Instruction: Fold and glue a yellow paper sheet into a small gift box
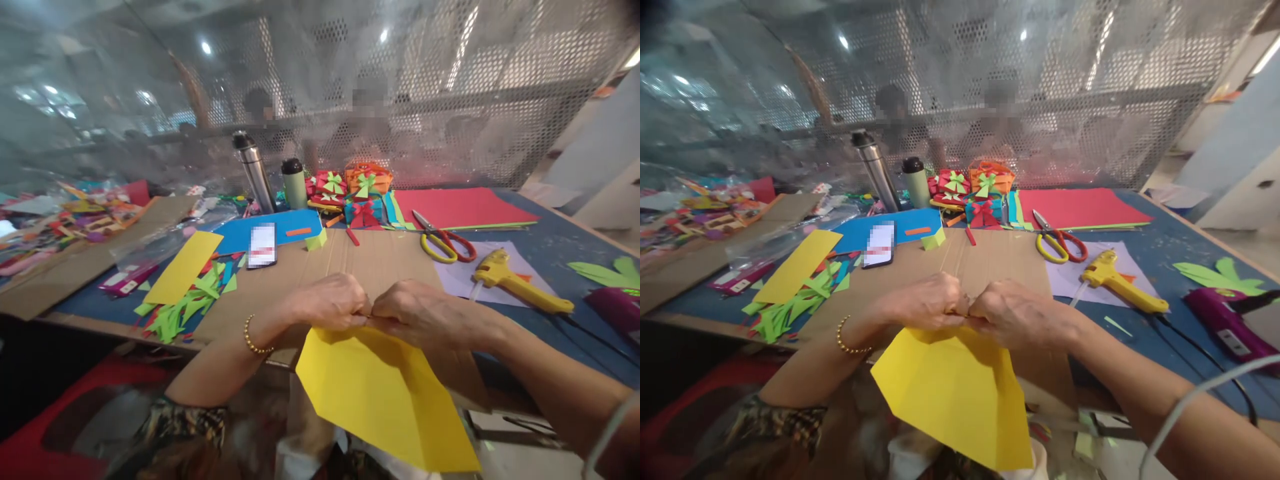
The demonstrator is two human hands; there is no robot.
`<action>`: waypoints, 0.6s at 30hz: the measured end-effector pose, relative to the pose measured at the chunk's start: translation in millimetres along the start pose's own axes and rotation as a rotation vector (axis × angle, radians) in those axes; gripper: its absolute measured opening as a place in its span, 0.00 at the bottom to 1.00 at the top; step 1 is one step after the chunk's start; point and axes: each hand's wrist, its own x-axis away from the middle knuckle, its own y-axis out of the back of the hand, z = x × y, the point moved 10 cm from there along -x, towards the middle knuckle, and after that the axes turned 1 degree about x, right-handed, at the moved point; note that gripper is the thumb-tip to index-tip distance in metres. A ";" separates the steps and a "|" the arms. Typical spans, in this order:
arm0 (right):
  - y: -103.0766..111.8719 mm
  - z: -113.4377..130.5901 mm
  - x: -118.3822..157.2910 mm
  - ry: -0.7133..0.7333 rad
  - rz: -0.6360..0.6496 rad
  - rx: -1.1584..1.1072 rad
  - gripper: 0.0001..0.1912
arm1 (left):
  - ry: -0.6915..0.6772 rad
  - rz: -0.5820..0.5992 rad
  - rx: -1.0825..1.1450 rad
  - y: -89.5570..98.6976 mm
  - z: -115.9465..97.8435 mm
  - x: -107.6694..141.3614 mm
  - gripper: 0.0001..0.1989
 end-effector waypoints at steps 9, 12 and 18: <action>2.1 3.1 0.9 -0.029 0.090 0.031 0.18 | 0.010 0.070 -0.021 -1.0 -0.8 -2.4 0.16; 6.2 -7.2 2.3 -0.077 0.089 0.069 0.16 | 0.069 0.080 -0.111 1.5 7.7 -0.7 0.16; 8.9 -30.0 9.1 -0.195 0.121 0.185 0.16 | 0.190 0.054 -0.273 12.6 17.9 0.1 0.17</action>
